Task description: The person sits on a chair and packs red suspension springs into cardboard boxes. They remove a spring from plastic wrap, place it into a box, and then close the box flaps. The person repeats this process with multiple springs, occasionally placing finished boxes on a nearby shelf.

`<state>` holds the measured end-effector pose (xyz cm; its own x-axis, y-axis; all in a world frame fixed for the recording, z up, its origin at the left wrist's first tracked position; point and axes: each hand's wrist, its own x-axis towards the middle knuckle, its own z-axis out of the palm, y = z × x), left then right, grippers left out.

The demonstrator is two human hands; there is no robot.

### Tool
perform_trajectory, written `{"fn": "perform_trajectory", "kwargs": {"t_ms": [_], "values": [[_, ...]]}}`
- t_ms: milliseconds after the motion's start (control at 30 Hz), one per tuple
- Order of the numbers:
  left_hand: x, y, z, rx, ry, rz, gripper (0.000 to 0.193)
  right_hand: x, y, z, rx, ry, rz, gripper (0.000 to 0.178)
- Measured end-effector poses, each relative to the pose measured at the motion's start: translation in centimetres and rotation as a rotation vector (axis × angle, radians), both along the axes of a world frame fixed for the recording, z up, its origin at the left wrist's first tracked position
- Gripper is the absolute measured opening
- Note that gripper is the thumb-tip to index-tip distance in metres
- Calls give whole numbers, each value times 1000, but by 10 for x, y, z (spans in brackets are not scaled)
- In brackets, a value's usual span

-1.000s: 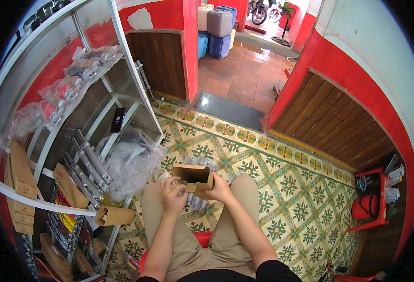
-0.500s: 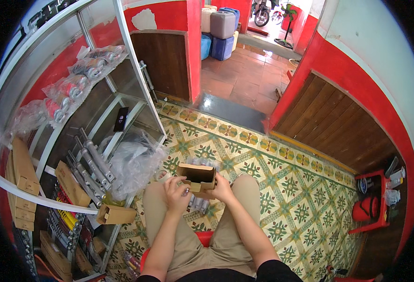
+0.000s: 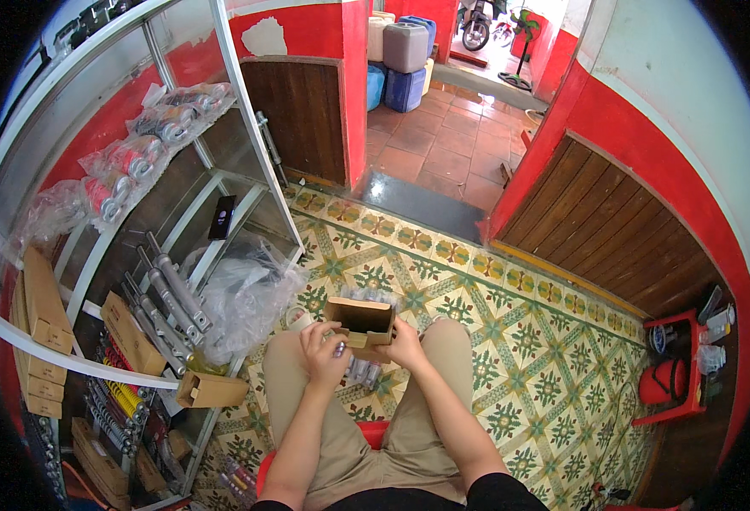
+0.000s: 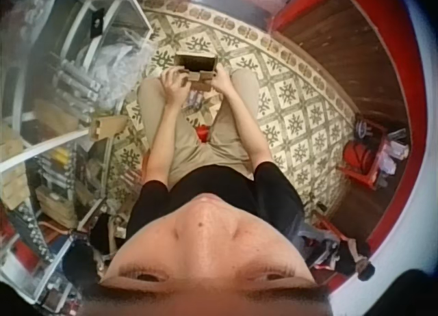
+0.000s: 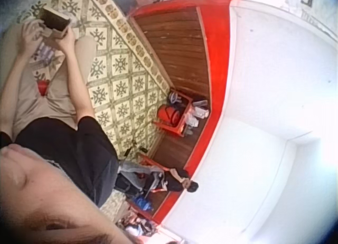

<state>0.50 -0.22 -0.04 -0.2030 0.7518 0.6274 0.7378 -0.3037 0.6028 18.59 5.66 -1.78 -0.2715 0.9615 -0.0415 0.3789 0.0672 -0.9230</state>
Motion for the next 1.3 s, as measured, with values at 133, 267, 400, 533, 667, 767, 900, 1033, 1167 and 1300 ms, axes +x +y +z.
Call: {"fn": "perform_trajectory", "kwargs": {"t_ms": [133, 267, 400, 533, 667, 767, 900, 1033, 1167, 1300], "values": [[0, 1, 0, 19, 9, -8, 22, 1, 2, -8, -1, -31, 13, 56], [0, -2, -3, 22, 1, 6, 23, -1, 2, -6, -28, -25, 35, 69], [2, 0, -4, 19, 3, -1, 22, 6, 5, -19, 11, -85, 6, 70], [0, -1, -6, 6, -7, -10, 22, 1, 1, -9, 8, -40, 19, 68], [1, -2, -6, 0, -18, -5, 22, 0, 1, -7, -22, -39, 21, 65], [1, -1, -8, -15, -21, 9, 22, 3, 4, -22, -8, -64, 23, 66], [3, -1, -2, -32, -35, 6, 22, 4, 4, -26, 34, -31, 2, 67], [3, 0, -8, -37, -57, 28, 24, 3, 4, -27, 25, -53, -6, 66], [1, 2, -3, -25, -60, 40, 27, 1, 4, -10, 18, -111, 6, 66], [1, 2, -3, -47, -68, 37, 25, 1, 3, -17, 62, -89, -12, 66]]}}
